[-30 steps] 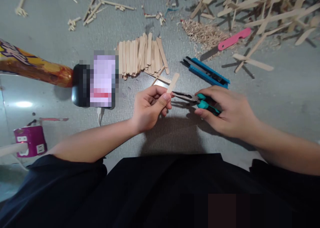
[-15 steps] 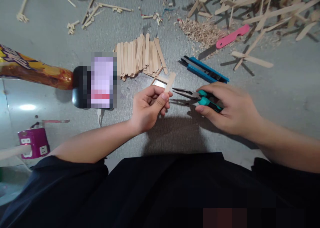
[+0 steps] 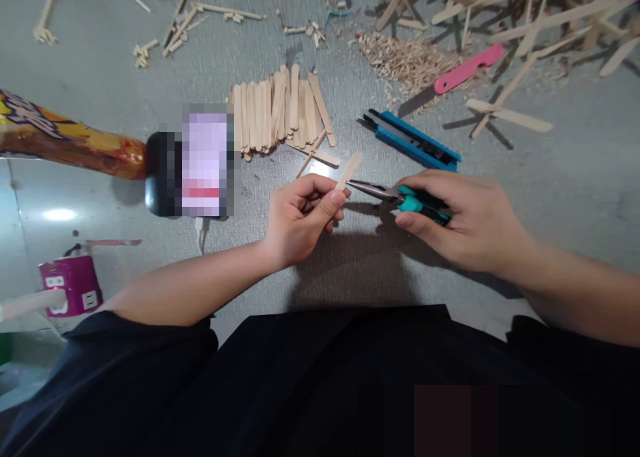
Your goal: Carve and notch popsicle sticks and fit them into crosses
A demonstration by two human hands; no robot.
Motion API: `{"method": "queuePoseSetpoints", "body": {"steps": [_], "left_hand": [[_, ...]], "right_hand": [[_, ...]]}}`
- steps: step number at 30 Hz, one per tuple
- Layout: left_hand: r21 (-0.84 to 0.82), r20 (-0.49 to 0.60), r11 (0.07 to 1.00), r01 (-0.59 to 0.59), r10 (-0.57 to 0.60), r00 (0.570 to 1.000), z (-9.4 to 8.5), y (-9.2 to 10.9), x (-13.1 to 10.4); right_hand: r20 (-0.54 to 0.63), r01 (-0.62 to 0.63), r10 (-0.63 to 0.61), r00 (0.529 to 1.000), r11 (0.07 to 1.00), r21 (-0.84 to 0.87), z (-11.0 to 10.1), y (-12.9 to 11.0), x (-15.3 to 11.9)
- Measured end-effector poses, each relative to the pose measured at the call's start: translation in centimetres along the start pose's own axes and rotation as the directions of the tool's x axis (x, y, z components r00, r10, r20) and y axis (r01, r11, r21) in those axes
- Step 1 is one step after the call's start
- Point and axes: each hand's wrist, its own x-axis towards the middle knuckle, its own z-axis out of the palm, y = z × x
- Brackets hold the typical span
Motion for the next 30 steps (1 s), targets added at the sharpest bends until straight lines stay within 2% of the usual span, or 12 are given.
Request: {"method": "queuePoseSetpoints", "body": {"steps": [9, 19, 25, 30], "left_hand": [[-0.022, 0.008, 1.0, 0.007, -0.007, 1.0, -0.1, -0.1, 0.0], [-0.139, 0.192, 0.99, 0.037, -0.009, 0.981, -1.0, -0.7, 0.2], [-0.165, 0.285, 0.986, 0.026, 0.022, 0.958, -1.3, -0.6, 0.5], [-0.159, 0.324, 0.985, 0.061, -0.006, 0.946, -1.3, -0.8, 0.5]], "right_hand": [[0.045, -0.018, 0.014, 0.999, 0.997, 0.074, 0.1, 0.2, 0.4], [0.163, -0.093, 0.05, 0.985, 0.958, 0.27, -0.7, -0.2, 1.0], [0.305, -0.225, 0.101, 0.947, 0.887, 0.404, -1.1, 0.4, 1.0], [0.501, -0.39, 0.089, 0.861, 0.749, 0.536, -1.5, 1.1, 1.4]]}}
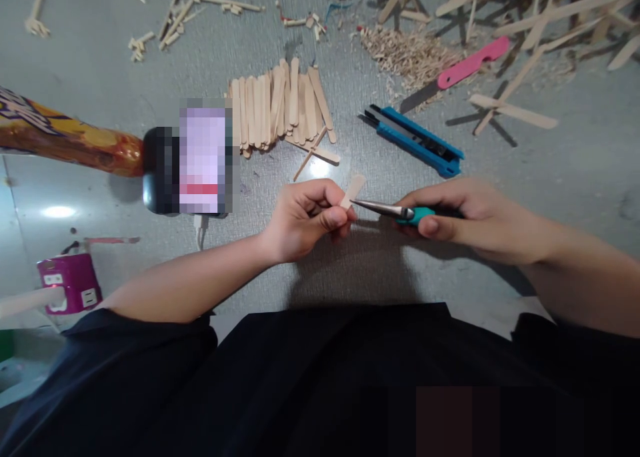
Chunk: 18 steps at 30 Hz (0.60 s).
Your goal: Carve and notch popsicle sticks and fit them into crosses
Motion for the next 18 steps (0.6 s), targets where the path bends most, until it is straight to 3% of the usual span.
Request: {"method": "queuePoseSetpoints", "body": {"steps": [3, 6, 8, 11, 15, 18], "left_hand": [[0.001, -0.02, 1.0, 0.011, -0.011, 1.0, 0.0, -0.1, 0.0], [-0.031, -0.042, 0.999, 0.03, -0.031, 0.999, 0.2, 0.0, 0.1], [-0.066, -0.05, 0.996, 0.053, -0.057, 0.997, 0.3, 0.2, 0.1], [-0.104, -0.062, 0.992, 0.073, -0.08, 0.995, 0.4, 0.4, 0.2], [-0.122, -0.099, 0.989, 0.081, -0.094, 0.991, 0.3, 0.5, 0.3], [-0.129, -0.15, 0.99, 0.06, -0.079, 0.986, 0.4, 0.6, 0.3]], "right_hand": [[0.086, -0.014, 0.008, 0.996, 0.998, 0.066, -0.1, -0.1, 0.2], [-0.066, 0.072, -0.083, 0.994, 0.986, -0.149, 0.5, 0.0, 0.1], [-0.227, 0.146, -0.256, 0.94, 0.899, -0.413, 1.1, 0.2, 0.0], [-0.308, 0.134, -0.452, 0.837, 0.715, -0.686, 1.8, 0.5, -0.3], [-0.334, 0.012, -0.488, 0.806, 0.579, -0.815, 1.9, 1.1, -0.4], [-0.343, 0.016, -0.549, 0.763, 0.546, -0.838, 1.5, 1.5, -0.5]]}}
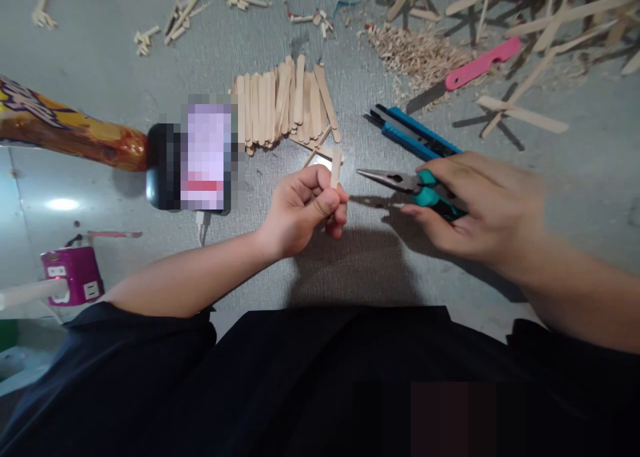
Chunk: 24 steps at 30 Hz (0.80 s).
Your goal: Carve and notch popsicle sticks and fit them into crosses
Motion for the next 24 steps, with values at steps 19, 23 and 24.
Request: {"method": "queuePoseSetpoints", "body": {"steps": [19, 23, 24], "left_hand": [[0.106, -0.141, 0.987, -0.125, 0.139, 0.98, 0.26, -0.74, -0.1], [0.109, -0.143, 0.985, -0.132, 0.147, 0.979, 0.23, -0.79, -0.07], [0.11, -0.145, 0.985, -0.131, 0.147, 0.979, 0.21, -0.82, -0.08]], "right_hand": [[-0.013, 0.095, -0.094, 0.995, 0.994, 0.06, 0.65, 0.09, 0.07], [0.001, 0.078, -0.079, 0.997, 0.995, 0.062, 0.66, -0.09, 0.21], [-0.012, 0.087, -0.086, 0.996, 0.994, 0.062, 0.74, -0.03, 0.25]]}}
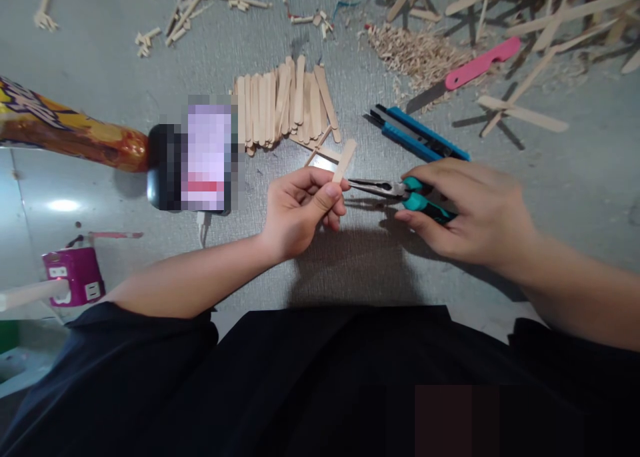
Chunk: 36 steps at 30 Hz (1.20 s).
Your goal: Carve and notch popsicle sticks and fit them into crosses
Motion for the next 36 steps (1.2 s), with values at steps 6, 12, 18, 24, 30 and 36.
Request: {"method": "queuePoseSetpoints", "body": {"steps": [6, 12, 18, 24, 30, 36], "left_hand": [[0.003, -0.019, 1.0, -0.022, 0.022, 1.0, -0.2, -0.2, -0.1], [0.102, -0.054, 0.995, -0.021, 0.027, 0.998, 0.1, 0.1, -0.3], [0.202, -0.033, 0.979, -0.031, 0.039, 0.999, 0.4, 0.6, -0.6], [0.161, -0.005, 0.987, -0.027, 0.029, 1.0, 0.4, 0.4, -0.7], [0.133, 0.031, 0.991, -0.028, 0.024, 0.999, 0.3, 0.5, -0.7], [0.083, 0.086, 0.995, -0.052, 0.044, 0.995, 0.2, 0.8, -0.5]], "right_hand": [[-0.047, 0.105, -0.107, 0.993, 0.994, -0.041, 0.3, 0.6, 0.1], [0.057, -0.066, 0.064, 0.996, 0.998, 0.025, -0.6, -0.1, 0.2], [0.071, -0.063, 0.056, 0.996, 0.993, 0.099, -0.8, -0.2, 0.3], [0.082, -0.045, 0.032, 0.996, 0.985, 0.164, -0.7, -0.1, 0.5], [0.102, -0.072, 0.053, 0.993, 0.979, 0.19, -0.8, -0.2, 0.4], [0.095, -0.043, 0.026, 0.995, 0.982, 0.183, -0.9, -0.2, 0.4]]}}
